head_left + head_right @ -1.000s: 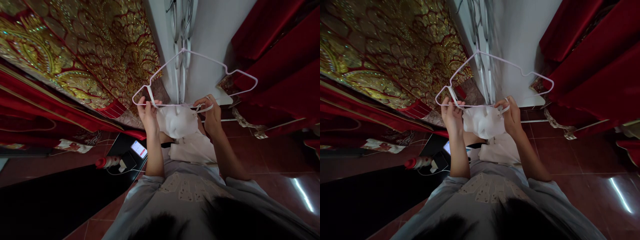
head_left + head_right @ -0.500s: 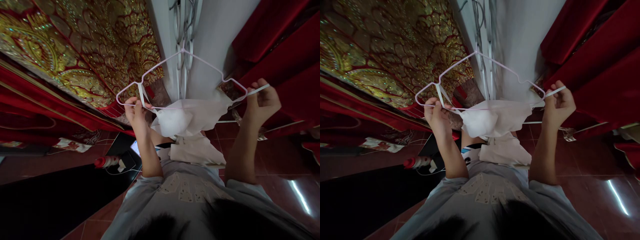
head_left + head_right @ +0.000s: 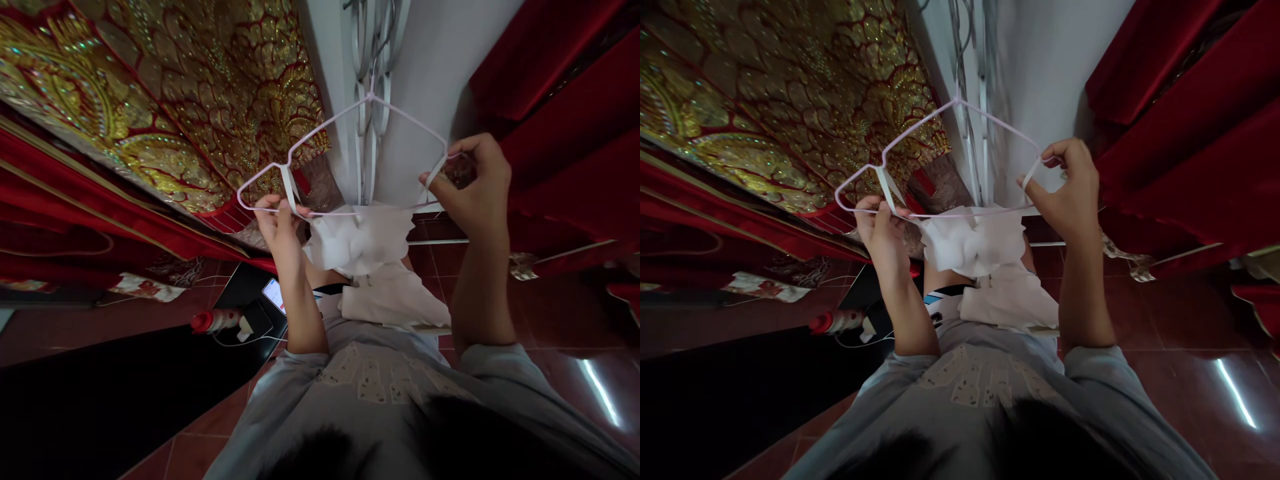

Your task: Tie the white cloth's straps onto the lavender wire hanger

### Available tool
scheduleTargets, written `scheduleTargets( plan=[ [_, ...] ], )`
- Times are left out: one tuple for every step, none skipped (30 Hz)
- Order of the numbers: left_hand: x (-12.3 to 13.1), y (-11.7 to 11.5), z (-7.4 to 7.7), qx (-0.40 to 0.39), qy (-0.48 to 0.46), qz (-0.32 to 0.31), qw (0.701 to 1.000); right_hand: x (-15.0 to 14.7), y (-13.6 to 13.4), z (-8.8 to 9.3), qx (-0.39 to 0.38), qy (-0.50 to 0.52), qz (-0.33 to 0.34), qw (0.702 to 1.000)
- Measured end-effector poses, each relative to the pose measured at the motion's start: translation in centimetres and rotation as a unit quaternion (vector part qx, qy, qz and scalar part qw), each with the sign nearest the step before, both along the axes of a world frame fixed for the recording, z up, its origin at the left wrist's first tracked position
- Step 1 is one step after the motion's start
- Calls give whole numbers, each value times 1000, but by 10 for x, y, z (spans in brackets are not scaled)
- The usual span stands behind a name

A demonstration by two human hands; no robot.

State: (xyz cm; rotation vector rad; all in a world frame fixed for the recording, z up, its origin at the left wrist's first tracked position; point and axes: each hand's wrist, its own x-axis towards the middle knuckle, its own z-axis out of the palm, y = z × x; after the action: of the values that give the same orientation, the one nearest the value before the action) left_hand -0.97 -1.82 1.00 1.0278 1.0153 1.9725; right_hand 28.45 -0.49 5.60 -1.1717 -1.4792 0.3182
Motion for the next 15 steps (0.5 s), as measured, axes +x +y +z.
scheduleTargets(
  plan=[
    [1, -1, -1, -4, -10, -11, 1000, -2, -1, -1, 46, -6, -18, 999],
    [2, -1, -2, -7, -18, -21, 1000, -4, -4, -2, 111, -9, -48, 993],
    [3, -2, -3, -8, -27, -30, 999, -8, -8, -3, 178, -5, -78, 981],
    [5, -3, -3, -8, -35, -36, 999, -12, -13, -4, 227, 9, -94, 969],
    [7, -3, -3, -7, -40, -38, 998, -17, -19, -6, 249, 22, -94, 964],
    [8, -4, -3, -10, -42, -36, 998, -22, -26, -8, 239, 26, -76, 968],
    [10, -4, -2, -18, -40, -31, 999, -28, -32, -10, 197, 19, -40, 979],
    [11, -5, -1, -28, -36, -22, 999, -34, -38, -14, 128, -2, 14, 992],
    [13, -5, -1, -39, -30, -12, 999, -40, -43, -19, 49, -31, 76, 995],
    [14, -6, -1, -48, -25, -2, 999, -45, -47, -24, -26, -63, 134, 989],
    [15, -7, -2, -52, -20, 4, 998, -50, -50, -30, -84, -91, 174, 977],
    [16, -7, -3, -52, -17, 4, 999, -54, -52, -37, -120, -109, 191, 968],
    [17, -8, -5, -49, -17, -1, 999, -58, -53, -43, -135, -115, 188, 966],
    [17, -9, -8, -47, -16, -11, 999, -60, -54, -49, -133, -108, 171, 970],
    [17, -10, -11, -48, -13, -24, 998, -63, -55, -55, -122, -94, 148, 977]
  ],
)
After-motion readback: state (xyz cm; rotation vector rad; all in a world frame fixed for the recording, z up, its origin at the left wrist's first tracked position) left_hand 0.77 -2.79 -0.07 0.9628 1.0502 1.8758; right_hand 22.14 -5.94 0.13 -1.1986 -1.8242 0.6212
